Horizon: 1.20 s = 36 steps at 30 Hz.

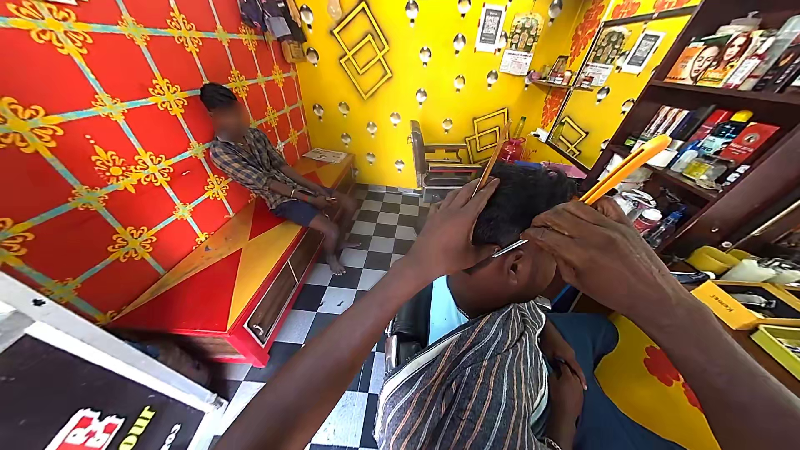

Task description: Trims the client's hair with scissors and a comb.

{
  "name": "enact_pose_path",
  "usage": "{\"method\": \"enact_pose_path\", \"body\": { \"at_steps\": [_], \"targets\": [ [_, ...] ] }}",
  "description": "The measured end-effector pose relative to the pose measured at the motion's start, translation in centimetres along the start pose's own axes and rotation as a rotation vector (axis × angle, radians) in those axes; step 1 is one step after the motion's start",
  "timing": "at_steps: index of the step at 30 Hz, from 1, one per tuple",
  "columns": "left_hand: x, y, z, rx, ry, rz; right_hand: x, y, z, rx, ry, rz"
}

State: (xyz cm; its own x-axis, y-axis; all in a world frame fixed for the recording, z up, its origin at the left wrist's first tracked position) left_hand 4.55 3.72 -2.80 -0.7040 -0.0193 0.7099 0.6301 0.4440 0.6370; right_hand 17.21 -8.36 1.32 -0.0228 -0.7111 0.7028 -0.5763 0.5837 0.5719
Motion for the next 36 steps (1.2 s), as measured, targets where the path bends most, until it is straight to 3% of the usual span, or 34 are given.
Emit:
{"method": "enact_pose_path", "body": {
  "at_steps": [19, 22, 24, 26, 31, 33, 36],
  "targets": [
    [0.2, 0.0, 0.3, -0.034, -0.036, 0.006, 0.6, 0.8, -0.3, 0.051, 0.042, 0.045],
    [1.8, -0.6, 0.9, -0.065, -0.174, -0.129, 3.1, 0.1, -1.2, -0.082, 0.097, -0.132],
    [3.8, -1.4, 0.6, -0.098, -0.17, -0.326, 4.7, -1.3, -1.8, -0.231, 0.143, -0.296],
    [5.4, -2.2, -1.1, -0.173, -0.135, -0.398, 5.6, -3.6, -2.5, -0.375, 0.209, -0.452],
    [4.6, -3.0, -5.6, -0.32, 0.163, -0.135, 3.6, -10.2, -2.1, -0.693, 0.362, -0.685],
    [3.3, -3.8, -4.0, -0.306, 0.315, -0.085, 2.2, -12.9, -1.1, -0.812, 0.399, -0.733],
    [2.0, -5.9, -0.4, -0.187, 0.337, -0.007, 0.0, -17.5, 0.5, -0.994, 0.449, -0.756]
  ]
}}
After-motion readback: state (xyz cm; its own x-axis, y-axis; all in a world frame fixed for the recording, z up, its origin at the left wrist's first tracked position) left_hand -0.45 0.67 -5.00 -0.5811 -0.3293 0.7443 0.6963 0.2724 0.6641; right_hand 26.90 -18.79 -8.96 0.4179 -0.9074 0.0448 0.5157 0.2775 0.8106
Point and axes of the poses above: each hand's wrist, its own y-axis towards the middle knuckle, its own x-axis out of the back of the hand, z = x × y, the point moved 7 cm from there along y, towards the middle knuckle, and after that the axes turned 6 degrees about -x, right-handed, at the moved point
